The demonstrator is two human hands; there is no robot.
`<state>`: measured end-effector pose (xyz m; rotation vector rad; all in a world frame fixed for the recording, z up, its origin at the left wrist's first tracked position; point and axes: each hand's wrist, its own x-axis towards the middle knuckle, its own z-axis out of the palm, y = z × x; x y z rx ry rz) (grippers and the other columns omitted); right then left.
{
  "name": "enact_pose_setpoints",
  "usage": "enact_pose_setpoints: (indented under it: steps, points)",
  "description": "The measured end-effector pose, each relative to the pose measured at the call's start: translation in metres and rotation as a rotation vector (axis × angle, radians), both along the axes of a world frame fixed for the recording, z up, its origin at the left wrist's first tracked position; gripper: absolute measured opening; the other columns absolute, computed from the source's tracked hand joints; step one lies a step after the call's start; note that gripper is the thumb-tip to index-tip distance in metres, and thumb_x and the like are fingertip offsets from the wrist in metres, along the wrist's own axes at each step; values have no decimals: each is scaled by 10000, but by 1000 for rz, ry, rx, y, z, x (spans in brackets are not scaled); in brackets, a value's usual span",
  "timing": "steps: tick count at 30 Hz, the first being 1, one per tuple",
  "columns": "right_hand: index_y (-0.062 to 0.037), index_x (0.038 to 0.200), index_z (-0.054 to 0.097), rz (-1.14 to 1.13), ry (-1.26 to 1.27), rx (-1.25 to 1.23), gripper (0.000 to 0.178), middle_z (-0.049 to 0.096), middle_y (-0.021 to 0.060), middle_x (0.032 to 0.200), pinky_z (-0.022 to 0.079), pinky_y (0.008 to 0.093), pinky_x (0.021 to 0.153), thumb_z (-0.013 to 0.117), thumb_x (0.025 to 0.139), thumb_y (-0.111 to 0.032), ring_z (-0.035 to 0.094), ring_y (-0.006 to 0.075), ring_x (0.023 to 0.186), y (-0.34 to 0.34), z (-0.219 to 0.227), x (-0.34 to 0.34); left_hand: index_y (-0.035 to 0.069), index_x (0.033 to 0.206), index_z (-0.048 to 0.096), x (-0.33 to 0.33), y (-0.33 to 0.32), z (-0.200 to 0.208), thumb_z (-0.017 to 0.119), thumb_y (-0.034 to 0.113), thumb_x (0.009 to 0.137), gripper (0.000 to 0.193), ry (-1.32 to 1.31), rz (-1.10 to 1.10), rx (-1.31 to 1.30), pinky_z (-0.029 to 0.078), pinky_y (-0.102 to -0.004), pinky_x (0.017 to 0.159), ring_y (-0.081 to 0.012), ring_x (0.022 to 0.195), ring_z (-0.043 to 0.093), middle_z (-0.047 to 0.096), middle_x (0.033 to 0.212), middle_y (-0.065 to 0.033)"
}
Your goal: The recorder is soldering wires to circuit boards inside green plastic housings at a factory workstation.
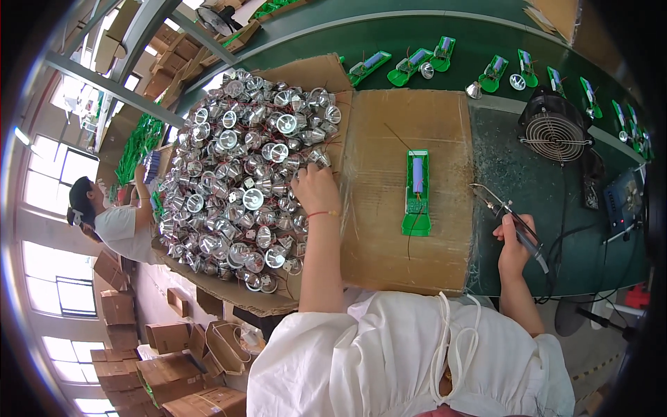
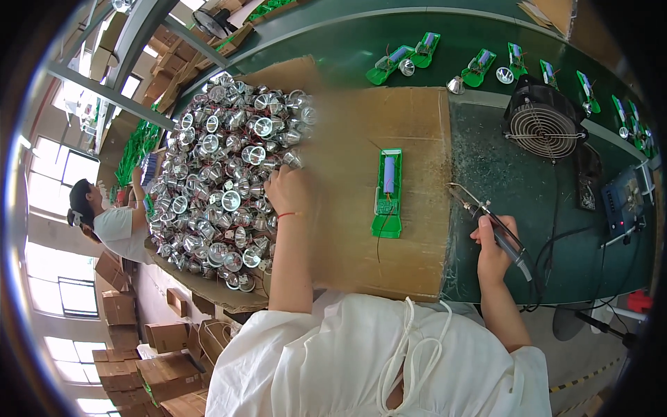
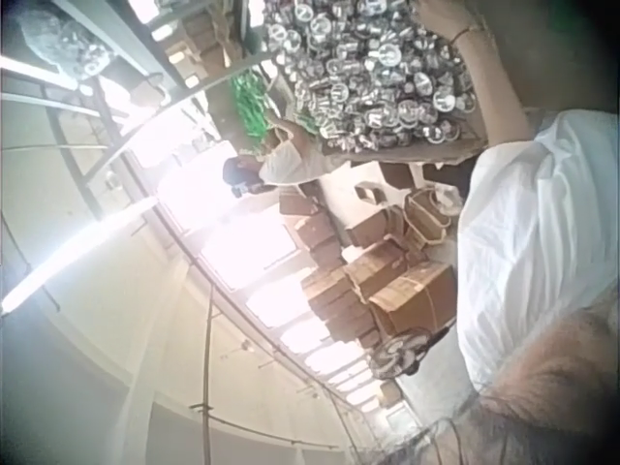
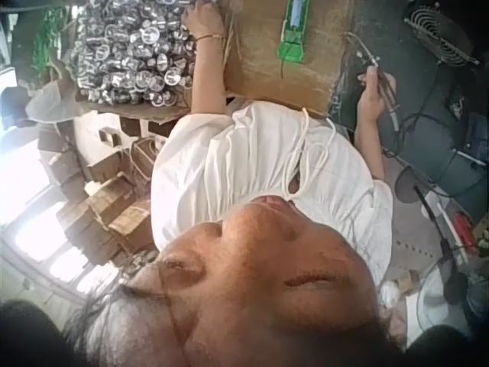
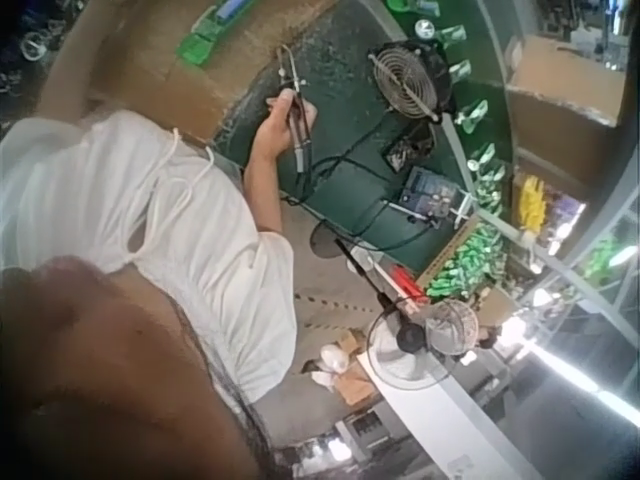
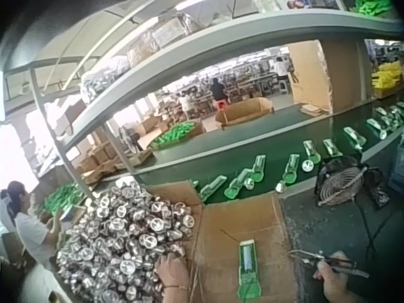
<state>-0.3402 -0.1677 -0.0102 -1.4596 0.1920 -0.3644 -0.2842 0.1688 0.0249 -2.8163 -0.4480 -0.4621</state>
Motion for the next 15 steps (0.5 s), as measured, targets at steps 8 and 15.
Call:
enact_pose_setpoints:
  steps: [8,15]
  points:
    - [-25,801,489,-32,-21,4,138,540,41,611,397,204,512,596,824,-109,529,100,542,-3,-3,-2,66,753,567,-5,-16,-13,571,124,733,61,-263,-224,-259,392,-383,736,-253,834,512,557,810,-56]
    - [-17,801,460,75,-46,-35,120,527,58,617,413,221,517,559,828,-79,524,111,550,8,6,-16,-11,811,545,-52,-72,9,561,127,822,140,10,-297,-1479,394,-201,481,-62,549,525,609,652,-42]
